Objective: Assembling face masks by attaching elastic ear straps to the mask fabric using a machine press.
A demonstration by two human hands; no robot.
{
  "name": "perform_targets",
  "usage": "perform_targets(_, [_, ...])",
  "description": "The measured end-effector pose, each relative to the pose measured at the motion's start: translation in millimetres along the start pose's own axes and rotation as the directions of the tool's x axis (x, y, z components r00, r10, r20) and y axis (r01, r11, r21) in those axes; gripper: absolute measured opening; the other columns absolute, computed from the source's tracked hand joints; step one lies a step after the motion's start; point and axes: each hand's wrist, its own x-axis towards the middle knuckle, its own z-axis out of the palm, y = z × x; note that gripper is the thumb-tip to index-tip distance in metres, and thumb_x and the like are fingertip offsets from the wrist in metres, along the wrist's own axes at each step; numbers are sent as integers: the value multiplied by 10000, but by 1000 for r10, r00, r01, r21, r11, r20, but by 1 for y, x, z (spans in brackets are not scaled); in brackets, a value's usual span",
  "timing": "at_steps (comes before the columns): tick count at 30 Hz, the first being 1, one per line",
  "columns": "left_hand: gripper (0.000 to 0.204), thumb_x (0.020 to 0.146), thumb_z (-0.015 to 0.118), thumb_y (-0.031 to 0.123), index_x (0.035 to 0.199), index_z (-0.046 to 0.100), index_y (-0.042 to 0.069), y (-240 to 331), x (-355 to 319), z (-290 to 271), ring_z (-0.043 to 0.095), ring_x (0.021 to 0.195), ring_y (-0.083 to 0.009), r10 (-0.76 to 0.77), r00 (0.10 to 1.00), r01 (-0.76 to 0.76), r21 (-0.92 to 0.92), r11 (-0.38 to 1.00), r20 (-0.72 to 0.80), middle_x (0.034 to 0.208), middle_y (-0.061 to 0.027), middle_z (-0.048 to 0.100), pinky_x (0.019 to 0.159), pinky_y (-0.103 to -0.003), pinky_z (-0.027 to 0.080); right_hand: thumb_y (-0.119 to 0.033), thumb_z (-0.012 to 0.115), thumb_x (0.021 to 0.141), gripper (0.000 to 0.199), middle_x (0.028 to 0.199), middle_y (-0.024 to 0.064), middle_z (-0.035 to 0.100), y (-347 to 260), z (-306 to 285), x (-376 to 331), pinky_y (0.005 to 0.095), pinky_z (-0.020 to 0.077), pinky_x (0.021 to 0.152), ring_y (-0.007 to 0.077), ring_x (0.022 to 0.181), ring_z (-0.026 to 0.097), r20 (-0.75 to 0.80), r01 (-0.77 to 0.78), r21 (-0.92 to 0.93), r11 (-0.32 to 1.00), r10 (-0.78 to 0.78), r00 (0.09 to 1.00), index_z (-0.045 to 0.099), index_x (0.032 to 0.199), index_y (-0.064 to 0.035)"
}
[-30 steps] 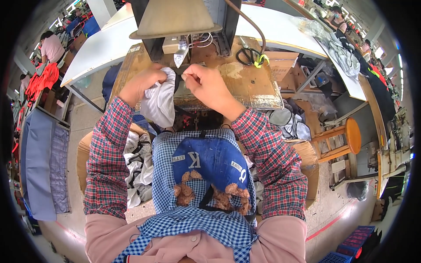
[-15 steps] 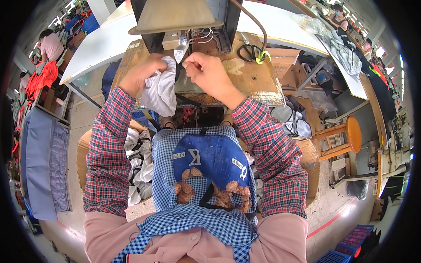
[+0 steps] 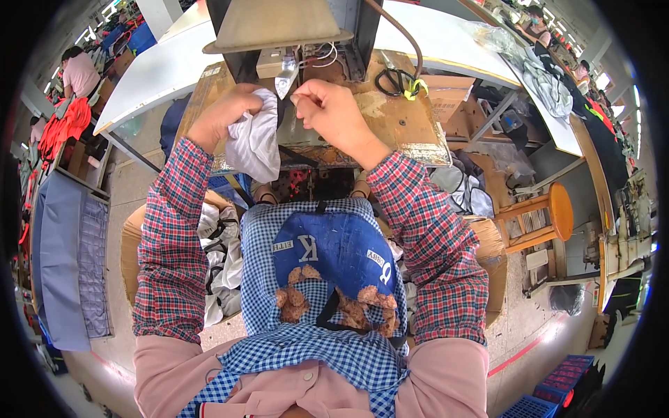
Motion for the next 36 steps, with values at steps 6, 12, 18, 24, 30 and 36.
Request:
perform_targets(6, [378,695,539,55,1041,642,-58,0,-2,0,501,661,-68,45,999,-45,28,999,9,757,15,573,580,-208,387,-131,591,925,171,758,46,650,2,-2,1,237,529,597,82,625,603,15,-53,60,997,52,999,645,987,19])
perform_targets(12, [425,710,544,61,1114,625,-47,-6,-2,-2,509,695,-62,94,995,-95,36,995,30,806,19,580,610,-202,399,-152,606,929,176,769,31,641,4,-5,3,242,537,609,80,636,597,46,-106,172,979,100,994,648,978,12])
perform_targets(18, [414,734,543,55,1134,614,-27,-19,-13,1,524,709,-64,64,997,-63,-21,998,47,814,17,583,631,-203,414,-200,623,940,161,795,-1,619,3,0,-10,254,535,676,82,679,592,143,-271,369,889,234,962,636,973,-43])
perform_targets(24, [408,754,569,62,1156,586,-9,-37,-51,20,575,787,-90,4,979,48,-245,968,206,884,-15,620,684,-228,455,-285,633,943,286,938,34,651,-13,32,-57,273,546,800,120,852,642,329,-397,642,656,232,915,632,1043,-17])
perform_targets(30, [419,841,607,111,1241,525,13,-13,-100,39,625,976,-215,247,968,-186,508,841,-54,1096,-112,639,868,-328,485,-266,658,929,213,819,-17,629,-16,42,-72,218,503,679,65,722,589,264,-395,659,641,295,919,648,938,-54])
perform_targets(36, [487,799,664,150,1231,507,-13,4,-144,83,590,1028,-384,616,785,-350,769,535,-72,1159,-209,580,885,-421,481,-229,654,928,184,760,-22,603,-26,54,-82,195,469,604,55,666,556,254,-419,539,731,333,908,628,884,-52])
